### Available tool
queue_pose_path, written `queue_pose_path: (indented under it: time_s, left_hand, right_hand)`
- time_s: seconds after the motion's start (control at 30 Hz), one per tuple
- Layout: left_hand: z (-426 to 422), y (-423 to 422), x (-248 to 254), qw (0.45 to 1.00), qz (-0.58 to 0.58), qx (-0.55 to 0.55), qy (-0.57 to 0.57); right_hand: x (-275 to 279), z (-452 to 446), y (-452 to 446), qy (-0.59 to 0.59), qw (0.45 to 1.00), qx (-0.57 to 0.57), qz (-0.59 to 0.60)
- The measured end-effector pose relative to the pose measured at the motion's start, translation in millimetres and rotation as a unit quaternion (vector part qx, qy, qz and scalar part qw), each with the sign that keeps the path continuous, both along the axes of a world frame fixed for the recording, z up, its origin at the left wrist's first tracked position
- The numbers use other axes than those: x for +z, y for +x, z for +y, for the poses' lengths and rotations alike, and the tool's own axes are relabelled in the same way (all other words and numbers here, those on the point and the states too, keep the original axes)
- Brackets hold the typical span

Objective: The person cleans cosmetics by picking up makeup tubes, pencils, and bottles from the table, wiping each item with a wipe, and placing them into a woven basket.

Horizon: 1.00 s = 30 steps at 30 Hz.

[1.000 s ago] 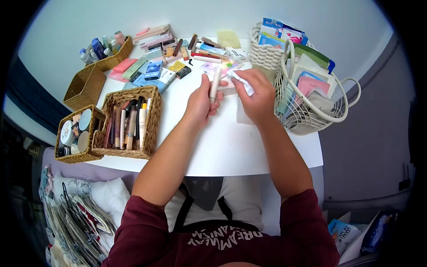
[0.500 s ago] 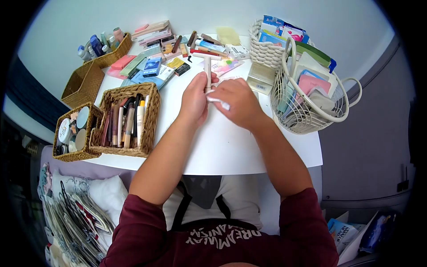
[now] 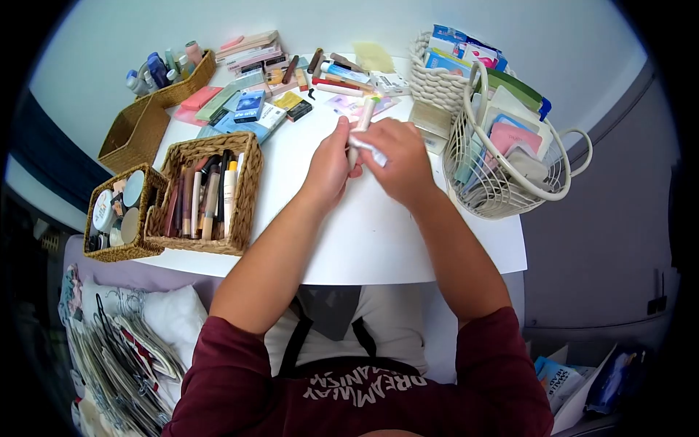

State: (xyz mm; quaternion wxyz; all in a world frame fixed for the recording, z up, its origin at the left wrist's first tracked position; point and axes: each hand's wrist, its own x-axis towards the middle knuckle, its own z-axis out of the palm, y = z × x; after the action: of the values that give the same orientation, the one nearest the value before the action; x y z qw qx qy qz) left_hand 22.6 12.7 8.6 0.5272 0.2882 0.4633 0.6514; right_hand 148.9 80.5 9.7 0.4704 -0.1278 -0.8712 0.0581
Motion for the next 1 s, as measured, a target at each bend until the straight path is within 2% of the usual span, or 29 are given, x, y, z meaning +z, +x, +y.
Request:
queue_pose_path:
  time_s: [0.2,0.3,0.4,0.5,0.7,0.8,0.9,1.0]
  left_hand:
    - [9.2,-10.5,-13.4,0.993,-0.029,0.075,0.085]
    - [8.0,-9.5,-8.2,0.994,-0.023,0.090,0.056]
    - [3.2,-9.4,-4.8,0.993,0.116,-0.001,-0.009]
    - [-1.5,-4.1,-0.4,0.990,0.066,-0.117,-0.038]
    - [2.3,-3.3,-6.6,0.999,0.032,-0.035,-0.012]
    - [2.3,10.2,7.6,0.997,-0.014,0.061,0.033]
    - [6.3,-2.7,-8.4,0.993,0.016,0.067,0.100]
    - [7.3,-3.0,-8.5,0.993,0.014,0.093,0.069]
  right_hand:
    - [-2.8,-8.4,-4.7,0.048,0.993,0.049,-0.095]
    - [6.8,0.8,5.9,0.043,0.998,0.013,-0.035]
    - [10.7,10.8,13.5,0.005,0.995,-0.055,0.083]
    - [12.0,11.9,15.4,0.002,0.991,-0.080,0.103]
    - [1.7,4.3,5.8,0.005,1.000,-0.027,-0.005]
    - [0.9,-4.4,-1.7,0.026,0.998,0.025,-0.048]
    - [-3.0,-6.3,-2.6,0.037,0.993,0.046,-0.101]
    - [3.1,-2.0,3.4,0.029,0.997,0.042,-0.054]
